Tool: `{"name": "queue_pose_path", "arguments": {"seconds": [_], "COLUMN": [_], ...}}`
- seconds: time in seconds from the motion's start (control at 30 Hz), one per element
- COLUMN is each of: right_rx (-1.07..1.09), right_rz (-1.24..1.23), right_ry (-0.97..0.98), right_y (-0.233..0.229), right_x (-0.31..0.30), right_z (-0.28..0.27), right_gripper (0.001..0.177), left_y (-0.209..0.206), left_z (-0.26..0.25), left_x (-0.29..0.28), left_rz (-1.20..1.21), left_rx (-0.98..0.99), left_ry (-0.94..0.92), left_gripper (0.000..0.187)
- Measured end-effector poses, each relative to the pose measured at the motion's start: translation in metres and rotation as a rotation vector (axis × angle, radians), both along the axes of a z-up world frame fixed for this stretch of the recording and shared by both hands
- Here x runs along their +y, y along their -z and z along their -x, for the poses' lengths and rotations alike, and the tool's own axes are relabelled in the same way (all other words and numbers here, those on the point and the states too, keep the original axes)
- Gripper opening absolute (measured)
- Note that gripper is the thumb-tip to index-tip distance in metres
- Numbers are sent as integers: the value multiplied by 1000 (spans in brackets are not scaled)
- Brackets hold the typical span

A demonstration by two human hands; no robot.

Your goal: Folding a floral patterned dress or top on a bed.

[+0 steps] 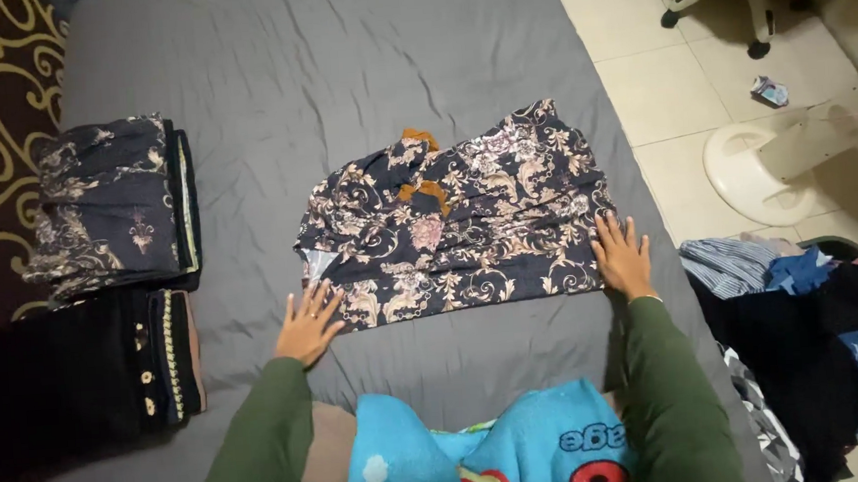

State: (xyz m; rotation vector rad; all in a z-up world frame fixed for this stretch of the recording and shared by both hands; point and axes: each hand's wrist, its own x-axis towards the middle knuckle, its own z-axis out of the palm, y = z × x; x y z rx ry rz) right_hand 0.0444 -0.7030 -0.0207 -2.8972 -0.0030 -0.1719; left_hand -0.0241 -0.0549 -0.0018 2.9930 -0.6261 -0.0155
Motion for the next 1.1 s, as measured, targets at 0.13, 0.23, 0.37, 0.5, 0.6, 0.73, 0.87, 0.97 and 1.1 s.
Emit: {"name": "queue_pose_path", "arguments": {"seconds": [0.13,0.23,0.37,0.5,0.6,0.73,0.87,0.97,1.1], "right_rx": [188,-132,-282,-165,-54,-33,-126,-170,-382], "right_rz": [-14,-125,-162,-47,98,93,17,-61,-259], "right_ry": [130,147,-176,-380,-253,-89,-21,131,72], "right_y": [-26,-33,-40,-35,-9,-17,-19,-32,-53], "right_x": [37,98,191,224,169,109,82,99,153], "right_z": [-10,-3,11,20,11,8,-1,-16,-64], "right_gripper": [58,48,48,59,59,60,60,44,26], "left_y": [-19,-38,-46,-15,13,17,5,5,2], "left_z": [-8,-15,-14,-5,-7,-1,-5,1,4], "left_x": [-13,-71,-169,-196,-154,-87,-33,-16,-17], "left_rz": [-43,240,471,368,318,28,141,126,196], "left_rx": [-118,-175,-106,-164,-81,-83,-68,-107,-162], "left_ry": [20,-128,-30,87,23,-32,-272,-385,-403], "left_gripper": [59,39,50,66,68,63,70,65,62]}}
